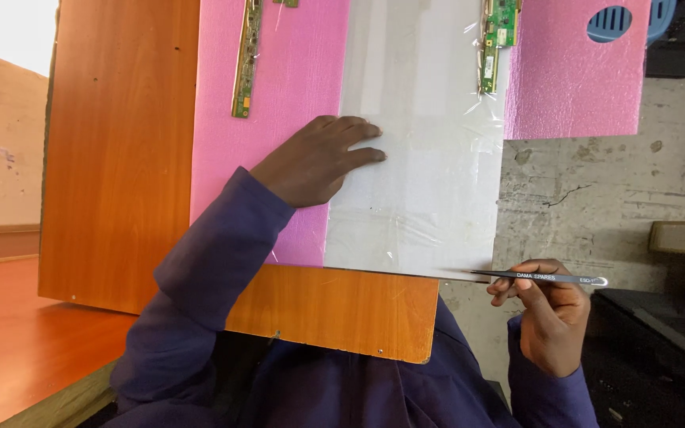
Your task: Using tweezers to manipulate and align thin electronic strips on a foam board as part of a television repair process
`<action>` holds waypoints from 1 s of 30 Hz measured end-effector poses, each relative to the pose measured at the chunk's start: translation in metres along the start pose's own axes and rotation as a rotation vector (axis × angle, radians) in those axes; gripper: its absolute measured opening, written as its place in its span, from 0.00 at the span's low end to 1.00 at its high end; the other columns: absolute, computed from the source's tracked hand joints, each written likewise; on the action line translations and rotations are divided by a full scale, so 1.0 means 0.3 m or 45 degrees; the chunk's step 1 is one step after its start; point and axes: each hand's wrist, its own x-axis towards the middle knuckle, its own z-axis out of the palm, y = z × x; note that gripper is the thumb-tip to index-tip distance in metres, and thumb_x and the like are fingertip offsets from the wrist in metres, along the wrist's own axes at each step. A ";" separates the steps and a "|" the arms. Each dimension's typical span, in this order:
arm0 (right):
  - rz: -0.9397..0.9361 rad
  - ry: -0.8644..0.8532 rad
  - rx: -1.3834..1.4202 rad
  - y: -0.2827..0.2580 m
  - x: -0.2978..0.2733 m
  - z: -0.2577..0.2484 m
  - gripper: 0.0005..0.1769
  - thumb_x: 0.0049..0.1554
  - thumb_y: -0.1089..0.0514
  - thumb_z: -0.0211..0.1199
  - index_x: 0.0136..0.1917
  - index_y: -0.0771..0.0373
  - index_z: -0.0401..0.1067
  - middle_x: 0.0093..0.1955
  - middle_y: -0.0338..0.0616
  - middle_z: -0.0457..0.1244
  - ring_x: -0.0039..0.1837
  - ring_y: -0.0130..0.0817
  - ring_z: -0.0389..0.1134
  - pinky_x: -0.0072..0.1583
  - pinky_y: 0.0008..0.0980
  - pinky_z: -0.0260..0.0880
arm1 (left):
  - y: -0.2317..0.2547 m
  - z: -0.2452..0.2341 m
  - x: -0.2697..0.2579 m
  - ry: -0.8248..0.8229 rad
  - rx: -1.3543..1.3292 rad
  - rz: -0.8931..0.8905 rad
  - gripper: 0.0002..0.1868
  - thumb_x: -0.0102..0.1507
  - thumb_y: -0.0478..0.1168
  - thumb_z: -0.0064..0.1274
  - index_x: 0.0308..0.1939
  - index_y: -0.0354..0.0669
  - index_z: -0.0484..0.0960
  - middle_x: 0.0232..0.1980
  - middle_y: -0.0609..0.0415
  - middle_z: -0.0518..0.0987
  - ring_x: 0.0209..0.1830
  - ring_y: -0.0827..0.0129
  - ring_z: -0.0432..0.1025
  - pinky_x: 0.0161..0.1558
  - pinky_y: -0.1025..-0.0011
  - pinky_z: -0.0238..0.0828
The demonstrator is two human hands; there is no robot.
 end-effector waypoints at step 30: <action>-0.021 0.050 -0.069 0.013 -0.056 0.039 0.11 0.58 0.62 0.59 0.53 0.70 0.68 0.45 0.59 0.67 0.43 0.46 0.72 0.42 0.33 0.75 | 0.439 -0.024 -0.316 -0.171 0.231 -0.527 0.36 0.52 0.51 0.58 0.64 0.49 0.67 0.73 0.53 0.62 0.73 0.60 0.56 0.65 0.60 0.54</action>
